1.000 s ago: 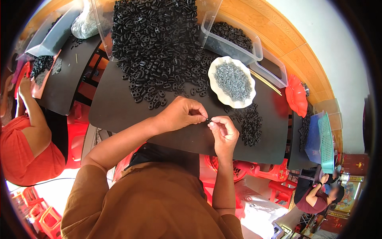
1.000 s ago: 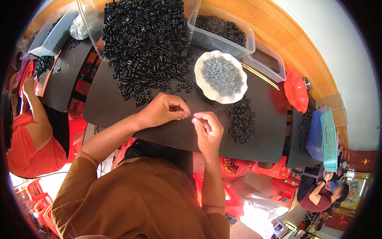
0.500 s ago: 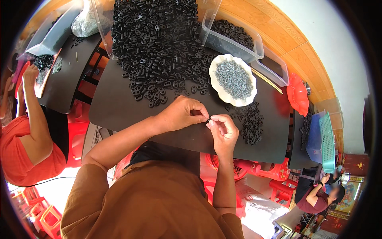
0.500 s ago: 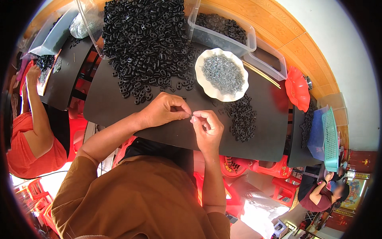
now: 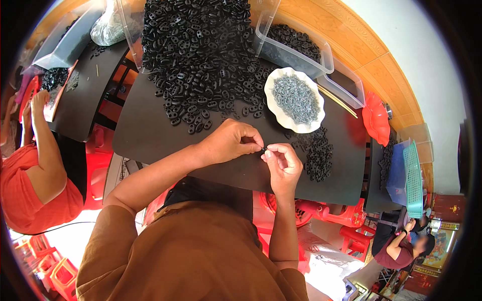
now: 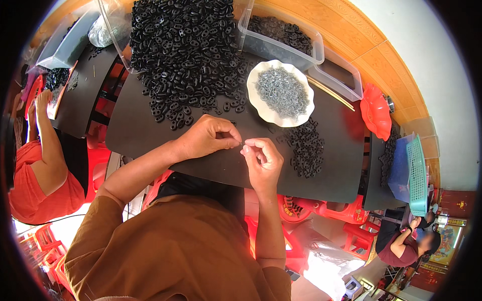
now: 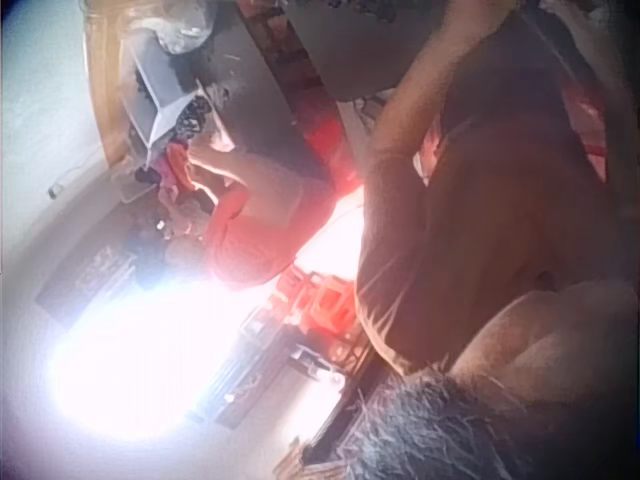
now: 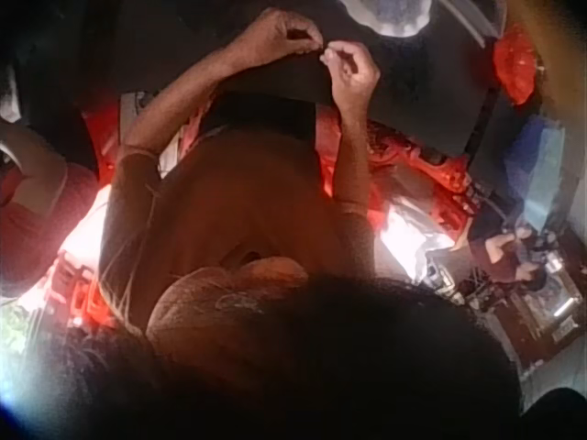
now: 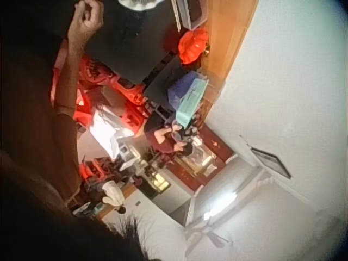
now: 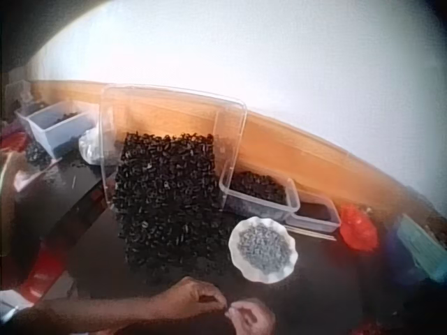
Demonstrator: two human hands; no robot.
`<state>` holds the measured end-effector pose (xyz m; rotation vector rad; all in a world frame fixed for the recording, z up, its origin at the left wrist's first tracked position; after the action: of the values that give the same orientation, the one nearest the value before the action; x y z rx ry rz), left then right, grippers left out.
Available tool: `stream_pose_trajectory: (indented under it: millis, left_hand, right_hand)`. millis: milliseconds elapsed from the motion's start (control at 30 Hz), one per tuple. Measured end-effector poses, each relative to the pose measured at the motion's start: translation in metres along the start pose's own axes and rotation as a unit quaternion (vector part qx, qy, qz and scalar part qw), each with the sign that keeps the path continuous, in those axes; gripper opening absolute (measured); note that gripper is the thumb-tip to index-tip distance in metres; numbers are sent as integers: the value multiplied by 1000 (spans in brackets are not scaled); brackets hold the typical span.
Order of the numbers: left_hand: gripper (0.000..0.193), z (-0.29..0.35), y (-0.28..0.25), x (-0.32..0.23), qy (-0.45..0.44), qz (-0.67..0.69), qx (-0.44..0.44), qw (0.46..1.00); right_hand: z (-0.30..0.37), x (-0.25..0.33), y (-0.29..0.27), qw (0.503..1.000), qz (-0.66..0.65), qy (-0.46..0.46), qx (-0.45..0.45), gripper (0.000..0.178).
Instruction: The person inserts small metal pins into black plastic components by hand. They pick up a component from a large pile on the table, insert a pin from a white bowl, and place the assembled unit back onto the table. The process is repeated continuously throughout the clip.
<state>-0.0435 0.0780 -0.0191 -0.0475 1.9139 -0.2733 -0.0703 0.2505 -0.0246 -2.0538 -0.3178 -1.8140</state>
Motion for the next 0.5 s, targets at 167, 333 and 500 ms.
stream_pose_trajectory:
  millis: [167, 333, 500]
  left_hand:
    - [7, 0, 0, 1, 12, -17, 2, 1000]
    - [6, 0, 0, -2, -2, -20, 8, 1000]
    - [6, 1, 3, 3, -13, -10, 16, 1000]
  right_hand:
    - [0, 3, 2, 1000, 6, 1, 4, 9]
    - [0, 1, 3, 1000, 21, -17, 6, 11]
    - [-1, 3, 5, 999, 31, -25, 2, 12]
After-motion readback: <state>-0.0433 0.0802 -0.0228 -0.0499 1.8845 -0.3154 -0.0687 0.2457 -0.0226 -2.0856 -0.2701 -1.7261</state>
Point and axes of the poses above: each hand's wrist, its own z-axis away from the middle knuckle, its own y-axis out of the palm, x = y × z, the point moved 5 cm from there along -z, towards the middle knuckle, and after that the axes turned 10 degrees about y, right-handed, at the moved point
